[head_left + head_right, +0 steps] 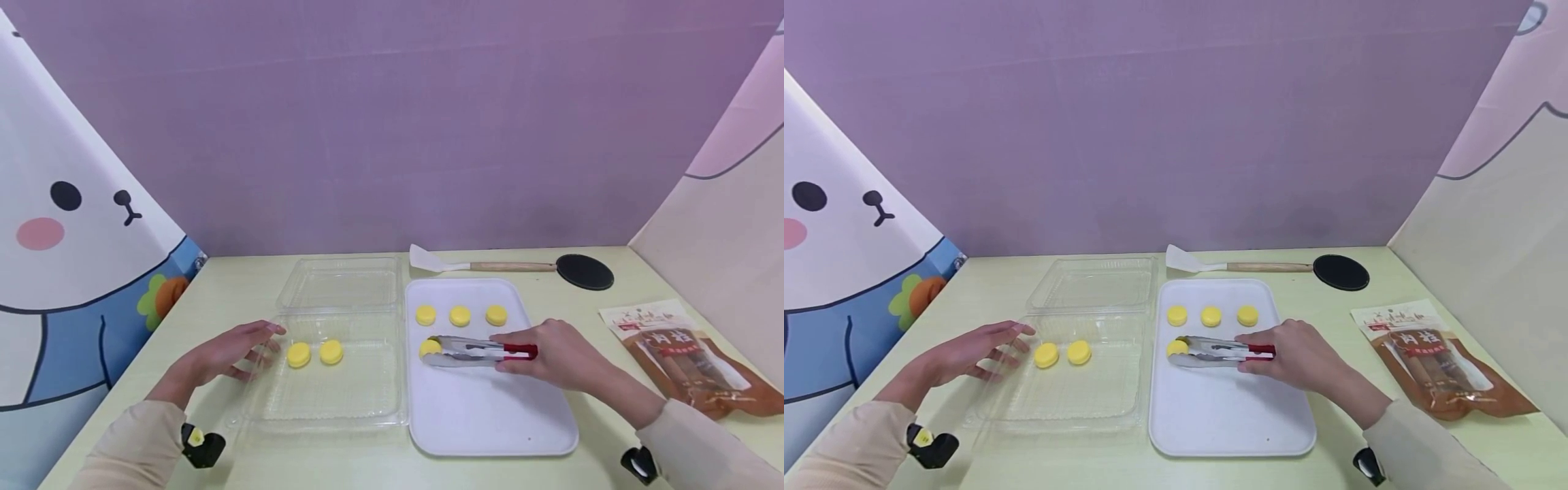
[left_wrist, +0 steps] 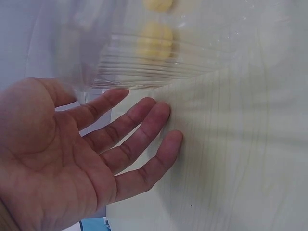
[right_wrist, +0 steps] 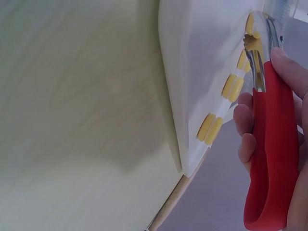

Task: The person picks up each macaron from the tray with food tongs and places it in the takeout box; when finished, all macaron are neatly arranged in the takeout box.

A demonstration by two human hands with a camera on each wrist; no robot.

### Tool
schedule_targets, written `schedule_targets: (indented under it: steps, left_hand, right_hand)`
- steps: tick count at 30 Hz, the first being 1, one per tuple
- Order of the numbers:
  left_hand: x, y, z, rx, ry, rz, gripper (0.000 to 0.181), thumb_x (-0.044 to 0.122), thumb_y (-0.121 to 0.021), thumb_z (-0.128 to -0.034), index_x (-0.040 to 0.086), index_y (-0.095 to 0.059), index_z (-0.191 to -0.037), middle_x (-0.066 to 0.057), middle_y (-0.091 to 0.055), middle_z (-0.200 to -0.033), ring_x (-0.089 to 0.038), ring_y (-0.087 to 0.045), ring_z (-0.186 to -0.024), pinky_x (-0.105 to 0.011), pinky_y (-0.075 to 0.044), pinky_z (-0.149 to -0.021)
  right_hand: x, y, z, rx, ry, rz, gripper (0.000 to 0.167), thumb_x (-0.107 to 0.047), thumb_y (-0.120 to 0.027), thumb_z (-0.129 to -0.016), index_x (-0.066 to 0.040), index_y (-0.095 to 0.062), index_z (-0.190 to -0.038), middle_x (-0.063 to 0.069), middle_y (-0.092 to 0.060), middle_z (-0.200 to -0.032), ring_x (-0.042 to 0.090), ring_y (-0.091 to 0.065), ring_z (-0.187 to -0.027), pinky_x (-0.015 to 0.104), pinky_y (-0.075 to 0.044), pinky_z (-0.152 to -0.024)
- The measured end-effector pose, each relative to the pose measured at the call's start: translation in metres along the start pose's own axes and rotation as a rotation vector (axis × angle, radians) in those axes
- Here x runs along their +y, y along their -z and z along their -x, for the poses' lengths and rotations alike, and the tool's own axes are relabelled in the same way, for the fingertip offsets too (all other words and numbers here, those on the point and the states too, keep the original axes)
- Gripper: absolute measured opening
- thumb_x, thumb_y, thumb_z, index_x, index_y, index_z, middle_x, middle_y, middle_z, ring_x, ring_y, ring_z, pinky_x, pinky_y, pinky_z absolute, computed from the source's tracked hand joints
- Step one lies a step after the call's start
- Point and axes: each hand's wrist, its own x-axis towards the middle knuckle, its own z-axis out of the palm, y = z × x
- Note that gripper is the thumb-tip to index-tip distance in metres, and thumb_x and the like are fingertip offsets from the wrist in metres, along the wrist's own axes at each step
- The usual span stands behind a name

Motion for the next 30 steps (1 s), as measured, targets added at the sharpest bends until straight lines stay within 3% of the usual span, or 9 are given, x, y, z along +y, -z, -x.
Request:
schedule_targets:
  steps: [15,22,30]
  left_hand:
    - [0.0030,-0.0002,0.0018,0.004,0.002,0.003,0.062,0.047,-0.034,-0.1100,0.001,-0.039,-0.151,-0.027,-0.048,-0.140,-0.043,-0.054,-0.120,-0.054,-0.056,-0.088]
    - [0.0014,-0.0005,0.0011,0.003,-0.003,0.005,0.061,0.046,-0.034,-0.1102,0.001,-0.039,-0.150,-0.027,-0.050,-0.138,-0.041,-0.055,-0.118,-0.054,-0.056,-0.088]
    - [0.0013,-0.0010,0.0002,0.008,-0.006,0.008,0.059,0.044,-0.034,-0.1107,0.001,-0.039,-0.151,-0.026,-0.050,-0.138,-0.039,-0.056,-0.116,-0.053,-0.056,-0.087]
  right_hand:
    - [-0.0013,0.0005,0.0005,0.019,0.028,0.042,0.046,-0.044,-0.085,-0.080,-0.018,-0.079,-0.118,-0.024,-0.042,-0.052,-0.002,-0.029,-0.050,0.021,-0.027,-0.052]
    - [-0.0019,-0.0019,-0.0005,0.053,0.060,0.032,0.043,-0.043,-0.086,-0.079,-0.018,-0.080,-0.114,-0.019,-0.061,-0.060,-0.003,-0.032,-0.050,0.022,-0.030,-0.052]
    - [0.0002,-0.0029,0.0024,0.070,0.073,-0.024,0.039,-0.036,-0.088,-0.079,-0.016,-0.081,-0.111,-0.015,-0.067,-0.065,-0.005,-0.029,-0.049,0.019,-0.029,-0.049]
